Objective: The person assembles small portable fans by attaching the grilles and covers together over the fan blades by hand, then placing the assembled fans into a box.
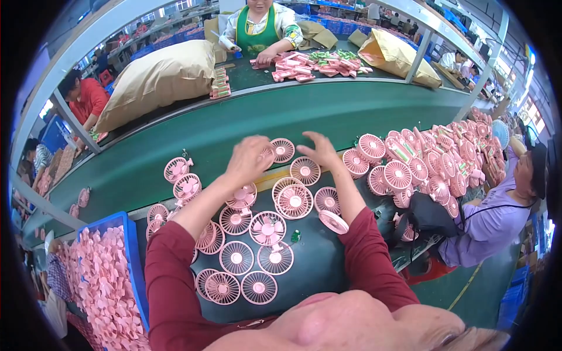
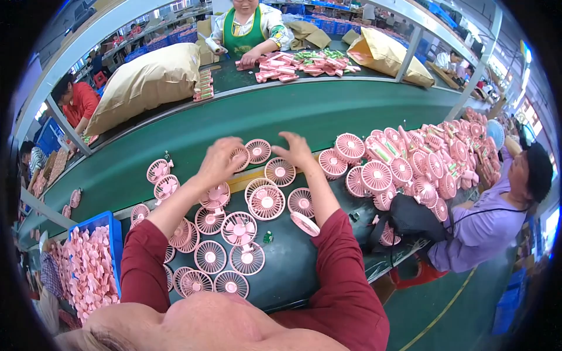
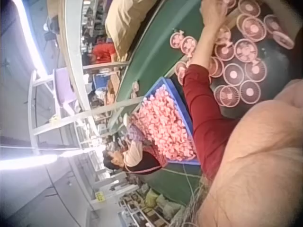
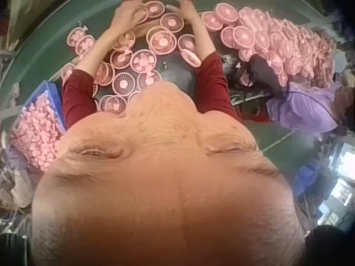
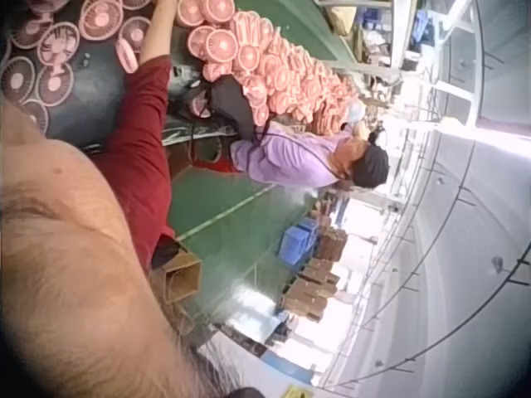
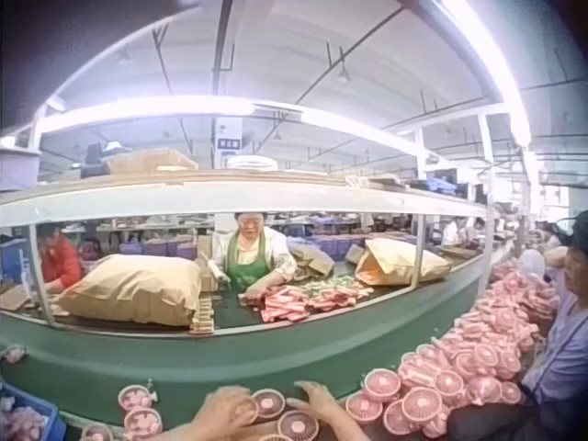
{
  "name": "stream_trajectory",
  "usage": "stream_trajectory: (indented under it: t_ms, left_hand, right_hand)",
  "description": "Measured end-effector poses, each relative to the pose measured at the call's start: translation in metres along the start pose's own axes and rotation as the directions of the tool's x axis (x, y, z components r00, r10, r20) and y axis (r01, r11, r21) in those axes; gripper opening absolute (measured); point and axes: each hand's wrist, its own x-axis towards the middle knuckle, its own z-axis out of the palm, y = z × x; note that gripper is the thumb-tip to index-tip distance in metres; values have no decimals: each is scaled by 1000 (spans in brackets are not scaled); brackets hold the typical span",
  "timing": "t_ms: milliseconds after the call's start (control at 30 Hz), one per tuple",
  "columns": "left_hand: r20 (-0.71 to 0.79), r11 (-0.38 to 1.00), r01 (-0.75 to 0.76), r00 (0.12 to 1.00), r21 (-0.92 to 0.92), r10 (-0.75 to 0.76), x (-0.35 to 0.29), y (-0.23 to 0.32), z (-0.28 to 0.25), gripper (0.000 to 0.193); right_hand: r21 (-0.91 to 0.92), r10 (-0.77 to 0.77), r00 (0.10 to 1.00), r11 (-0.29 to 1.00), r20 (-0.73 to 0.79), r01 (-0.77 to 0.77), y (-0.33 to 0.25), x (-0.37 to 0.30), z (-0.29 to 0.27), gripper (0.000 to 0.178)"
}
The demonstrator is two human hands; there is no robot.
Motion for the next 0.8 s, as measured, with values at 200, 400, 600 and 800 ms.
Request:
stream_trajectory:
  t_ms: [200,400,600,800]
  left_hand:
    - [373,744,653,661,141,-651,-48,-101,38,59]
    - [394,857,483,834,-180,-388,-17,-15,46,67]
    - [483,809,364,868,-461,-115,-25,45,43,44]
    - [569,950,40,808,-309,151,-72,87,21,50]
  right_hand:
    - [-21,-66,968,997,242,73,-38,-13,35,40]
    - [218,37,923,967,382,-129,-42,-5,11,27]
    - [588,-326,680,786,657,-192,-6,1,-26,17]
    - [669,-235,723,628,650,-397,-24,-1,-13,23]
